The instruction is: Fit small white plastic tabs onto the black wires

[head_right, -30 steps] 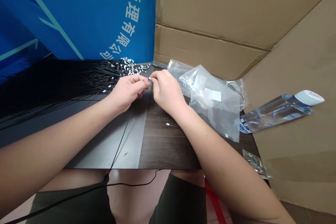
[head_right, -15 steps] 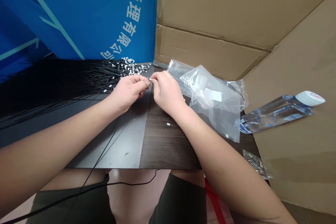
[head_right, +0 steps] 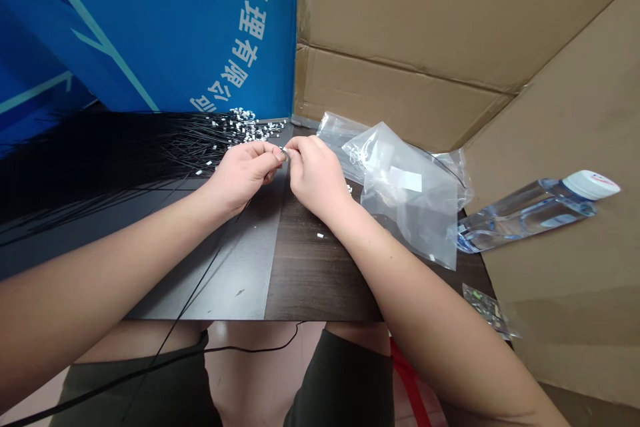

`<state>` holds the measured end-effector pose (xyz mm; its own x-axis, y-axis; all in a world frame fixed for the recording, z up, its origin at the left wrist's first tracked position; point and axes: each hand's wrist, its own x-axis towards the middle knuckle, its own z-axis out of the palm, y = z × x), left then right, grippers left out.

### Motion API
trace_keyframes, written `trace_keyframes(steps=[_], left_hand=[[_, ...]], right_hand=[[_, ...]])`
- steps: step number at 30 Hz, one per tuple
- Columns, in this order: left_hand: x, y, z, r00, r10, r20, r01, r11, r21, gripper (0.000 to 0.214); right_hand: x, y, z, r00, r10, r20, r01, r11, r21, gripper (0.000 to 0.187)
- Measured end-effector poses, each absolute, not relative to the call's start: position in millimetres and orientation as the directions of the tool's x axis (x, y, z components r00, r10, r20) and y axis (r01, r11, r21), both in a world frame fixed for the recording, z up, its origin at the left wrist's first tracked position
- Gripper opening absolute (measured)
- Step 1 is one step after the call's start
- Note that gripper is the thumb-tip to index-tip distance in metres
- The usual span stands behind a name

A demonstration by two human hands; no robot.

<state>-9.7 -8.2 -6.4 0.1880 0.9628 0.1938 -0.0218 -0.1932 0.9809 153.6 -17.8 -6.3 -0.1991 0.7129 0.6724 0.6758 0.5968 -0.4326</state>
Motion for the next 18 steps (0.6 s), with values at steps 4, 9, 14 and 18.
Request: trace_keyframes(steps=[4,9,14,18], left_hand=[[-9.8,-7.4,-7.2,0.189,0.964,0.188,-0.02,-0.188,0.982,0.021],[-9.8,-7.1,-8.2,0.19,0.964,0.185,-0.03,-0.183,0.983,0.02],[-9.9,-7.4,-7.8,0.181,0.967,0.181,-0.031,-0.179,0.983,0.021],[-10.3,-8.1,-6.7,0.186,0.965,0.186,-0.015,-0.187,0.982,0.022]], right_hand=[[153.7,-17.6,-6.5,-0.201,0.719,0.665,0.679,0.591,-0.435,0.015],[154.2,-16.5,-8.1,-0.21,0.71,0.673,0.684,0.598,-0.418,0.015],[154.6,-15.5,-9.3,-0.218,0.707,0.673,0.691,0.599,-0.405,0.015],[153.8,-16.1,-9.3,-0.218,0.704,0.676,0.69,0.6,-0.403,0.014]])
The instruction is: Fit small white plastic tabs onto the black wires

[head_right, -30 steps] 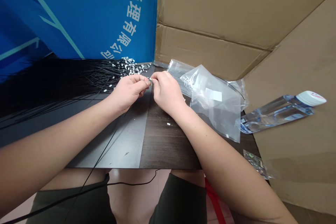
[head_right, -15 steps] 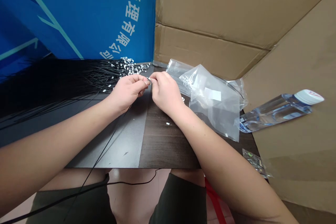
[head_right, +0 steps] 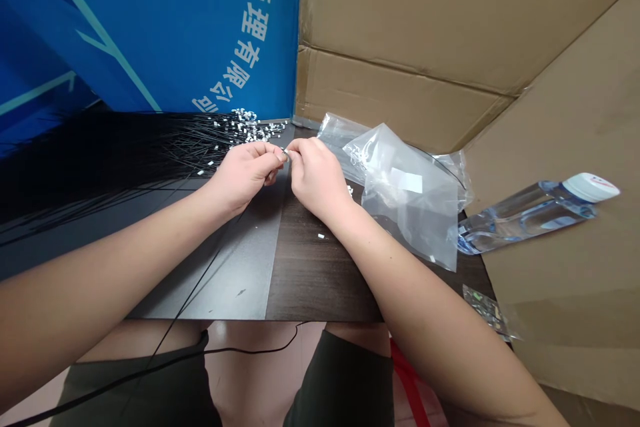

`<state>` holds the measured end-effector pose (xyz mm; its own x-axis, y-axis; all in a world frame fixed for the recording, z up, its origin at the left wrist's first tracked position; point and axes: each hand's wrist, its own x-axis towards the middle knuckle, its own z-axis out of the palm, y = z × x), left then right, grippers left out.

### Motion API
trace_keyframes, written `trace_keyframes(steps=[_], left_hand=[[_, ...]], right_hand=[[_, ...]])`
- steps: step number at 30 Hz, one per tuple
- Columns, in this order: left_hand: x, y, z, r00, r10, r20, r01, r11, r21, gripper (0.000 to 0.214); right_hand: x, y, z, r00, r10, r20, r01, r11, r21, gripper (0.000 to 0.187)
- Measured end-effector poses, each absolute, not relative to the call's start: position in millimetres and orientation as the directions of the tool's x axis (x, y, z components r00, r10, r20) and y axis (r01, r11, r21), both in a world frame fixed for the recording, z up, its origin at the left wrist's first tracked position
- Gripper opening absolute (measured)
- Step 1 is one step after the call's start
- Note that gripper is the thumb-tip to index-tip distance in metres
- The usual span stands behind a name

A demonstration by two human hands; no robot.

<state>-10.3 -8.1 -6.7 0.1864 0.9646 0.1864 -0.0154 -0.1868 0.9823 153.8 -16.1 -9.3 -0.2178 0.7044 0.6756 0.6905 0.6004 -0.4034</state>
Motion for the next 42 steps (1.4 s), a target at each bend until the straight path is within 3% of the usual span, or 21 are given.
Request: trace_keyframes(steps=[14,16,20,24,27,28,30,32,33,39,40,42], left_hand=[[-9.2,-8.4,-4.7,0.2,0.958,0.204,-0.032,-0.202,0.979,0.024],[-7.8,-10.2,-2.3,0.221,0.965,0.143,-0.076,-0.129,0.989,0.023],[-10.4,-14.1,4.8,0.381,0.917,-0.122,-0.137,0.186,0.973,0.018],[-30.2,-15.1,25.3,0.546,0.794,-0.266,0.037,0.294,0.955,0.009],[-55.2,-11.6,59.1,0.375,0.905,-0.199,0.299,0.085,0.95,0.012],[-64.1,-8.7,73.6,0.274,0.955,-0.114,0.447,-0.022,0.894,0.016],[-80.9,1.3,104.4,0.162,0.986,0.033,0.78,-0.149,0.608,0.025],[-95.7,17.9,130.8,0.149,0.975,0.168,0.944,-0.19,0.269,0.027],[-102.4,28.3,139.8,0.17,0.965,0.199,0.965,-0.204,0.164,0.029],[-126.1,74.9,119.3,0.237,0.969,0.061,0.963,-0.227,-0.146,0.041],[-123.6,73.4,109.3,0.242,0.965,0.097,0.956,-0.221,-0.192,0.048],[-109.4,61.6,90.9,0.259,0.943,0.211,0.959,-0.225,-0.17,0.058]], right_hand=[[152.5,-16.5,-9.2,-0.185,0.694,0.696,0.683,0.6,-0.416,0.014],[152.6,-15.6,-9.5,-0.159,0.693,0.703,0.685,0.59,-0.427,0.013],[155.9,-11.5,-12.0,-0.09,0.686,0.722,0.693,0.564,-0.449,0.013],[160.7,-8.2,-9.1,0.041,0.746,0.665,0.599,0.515,-0.614,0.01],[166.3,-7.2,4.0,0.14,0.825,0.547,0.379,0.466,-0.799,0.02],[169.3,-6.8,10.0,0.172,0.832,0.527,0.318,0.46,-0.829,0.025],[176.9,-5.8,21.7,0.235,0.809,0.539,0.273,0.477,-0.835,0.029],[185.4,-4.8,30.5,0.268,0.773,0.576,0.31,0.497,-0.811,0.029],[189.3,-4.5,33.4,0.27,0.761,0.59,0.345,0.495,-0.797,0.028],[200.6,-7.3,38.9,0.177,0.843,0.509,0.645,0.291,-0.706,0.018],[201.1,-7.6,39.0,0.148,0.874,0.463,0.705,0.235,-0.669,0.016],[201.5,-7.3,38.4,0.089,0.938,0.335,0.809,0.128,-0.574,0.014]])
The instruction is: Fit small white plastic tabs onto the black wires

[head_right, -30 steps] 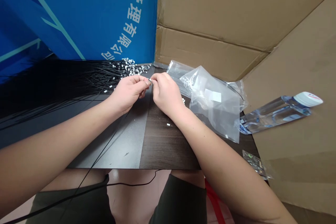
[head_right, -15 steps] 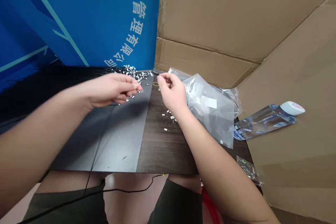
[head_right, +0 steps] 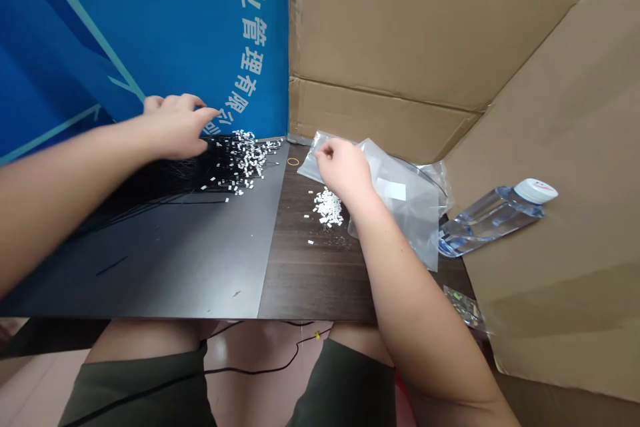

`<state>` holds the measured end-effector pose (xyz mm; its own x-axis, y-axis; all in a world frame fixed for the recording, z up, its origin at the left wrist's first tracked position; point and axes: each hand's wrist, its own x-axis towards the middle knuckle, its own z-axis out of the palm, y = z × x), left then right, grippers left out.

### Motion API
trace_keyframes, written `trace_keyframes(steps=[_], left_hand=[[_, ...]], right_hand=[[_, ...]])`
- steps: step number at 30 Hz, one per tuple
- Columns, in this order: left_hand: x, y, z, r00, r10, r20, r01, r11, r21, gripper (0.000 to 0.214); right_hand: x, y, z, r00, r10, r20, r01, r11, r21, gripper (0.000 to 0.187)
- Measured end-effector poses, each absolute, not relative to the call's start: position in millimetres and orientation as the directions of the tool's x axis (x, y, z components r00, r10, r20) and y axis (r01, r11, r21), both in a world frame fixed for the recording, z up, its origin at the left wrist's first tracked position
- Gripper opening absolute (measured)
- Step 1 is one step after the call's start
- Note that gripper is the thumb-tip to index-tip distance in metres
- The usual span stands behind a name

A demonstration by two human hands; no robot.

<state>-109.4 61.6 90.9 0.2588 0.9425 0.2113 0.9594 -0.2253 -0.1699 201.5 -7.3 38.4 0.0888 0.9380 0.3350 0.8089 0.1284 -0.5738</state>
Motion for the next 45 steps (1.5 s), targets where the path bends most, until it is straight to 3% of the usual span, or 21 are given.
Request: trace_keyframes(steps=[2,4,6,9,12,15,17,20,23,26,29,32,34,40,45], left_hand=[[-84.6,42.9,76.0,0.306,0.907,0.288,0.952,-0.301,-0.065,0.057],[-55.1,24.3,61.5,0.375,0.89,0.259,0.91,-0.407,0.083,0.039],[-28.3,10.1,44.0,0.444,0.875,0.193,0.841,-0.482,0.245,0.027],[-3.1,-3.1,13.3,0.512,0.812,0.282,0.731,-0.584,0.353,0.026],[4.3,-11.1,-9.1,0.664,0.684,0.301,0.597,-0.728,0.337,0.024],[3.7,-13.3,-15.9,0.743,0.606,0.283,0.501,-0.784,0.366,0.022],[2.8,-11.1,-15.9,0.732,0.612,0.298,0.492,-0.778,0.39,0.021],[3.0,-6.3,-16.1,0.704,0.628,0.33,0.489,-0.767,0.415,0.02],[4.4,-3.9,-18.0,0.685,0.649,0.332,0.497,-0.749,0.438,0.02],[5.3,-3.5,-19.8,0.683,0.653,0.329,0.495,-0.744,0.448,0.021],[5.0,-2.1,-21.3,0.67,0.664,0.332,0.493,-0.733,0.469,0.02],[4.6,-0.1,-22.6,0.647,0.686,0.332,0.501,-0.711,0.493,0.02],[4.7,0.7,-23.3,0.641,0.693,0.332,0.502,-0.705,0.501,0.02],[5.8,0.7,-24.2,0.643,0.688,0.337,0.489,-0.707,0.511,0.021],[5.6,2.5,-26.9,0.634,0.693,0.344,0.488,-0.703,0.518,0.022]], right_hand=[[201.1,-6.8,36.8,0.047,0.975,0.216,0.875,0.064,-0.48,0.014],[200.4,-7.9,36.2,0.035,0.983,0.179,0.903,0.046,-0.427,0.017],[199.7,-12.2,39.8,0.05,0.974,0.221,0.906,0.049,-0.421,0.02],[198.3,-21.6,56.0,0.081,0.949,0.304,0.898,0.063,-0.436,0.021],[197.5,-20.3,77.1,0.032,0.954,0.298,0.926,0.083,-0.367,0.02],[202.2,4.0,86.8,-0.057,0.989,0.134,0.977,0.083,-0.198,0.018],[208.9,29.4,83.6,-0.081,0.997,0.005,0.992,0.081,-0.096,0.02],[217.0,67.2,71.0,-0.148,0.988,0.05,0.988,0.15,-0.042,0.026],[212.2,94.7,60.1,-0.325,0.941,0.09,0.943,0.33,-0.048,0.043],[194.8,111.4,56.6,-0.458,0.889,-0.013,0.889,0.458,0.02,0.059],[176.9,119.8,59.0,-0.418,0.901,-0.112,0.891,0.431,0.141,0.058],[167.1,122.6,61.5,-0.336,0.931,-0.146,0.897,0.363,0.252,0.033],[164.0,123.4,60.1,-0.28,0.95,-0.141,0.903,0.31,0.296,0.027],[153.5,133.2,38.6,-0.176,0.977,-0.121,0.91,0.208,0.358,0.031],[144.6,147.4,20.9,-0.138,0.986,-0.098,0.935,0.162,0.316,0.022]])
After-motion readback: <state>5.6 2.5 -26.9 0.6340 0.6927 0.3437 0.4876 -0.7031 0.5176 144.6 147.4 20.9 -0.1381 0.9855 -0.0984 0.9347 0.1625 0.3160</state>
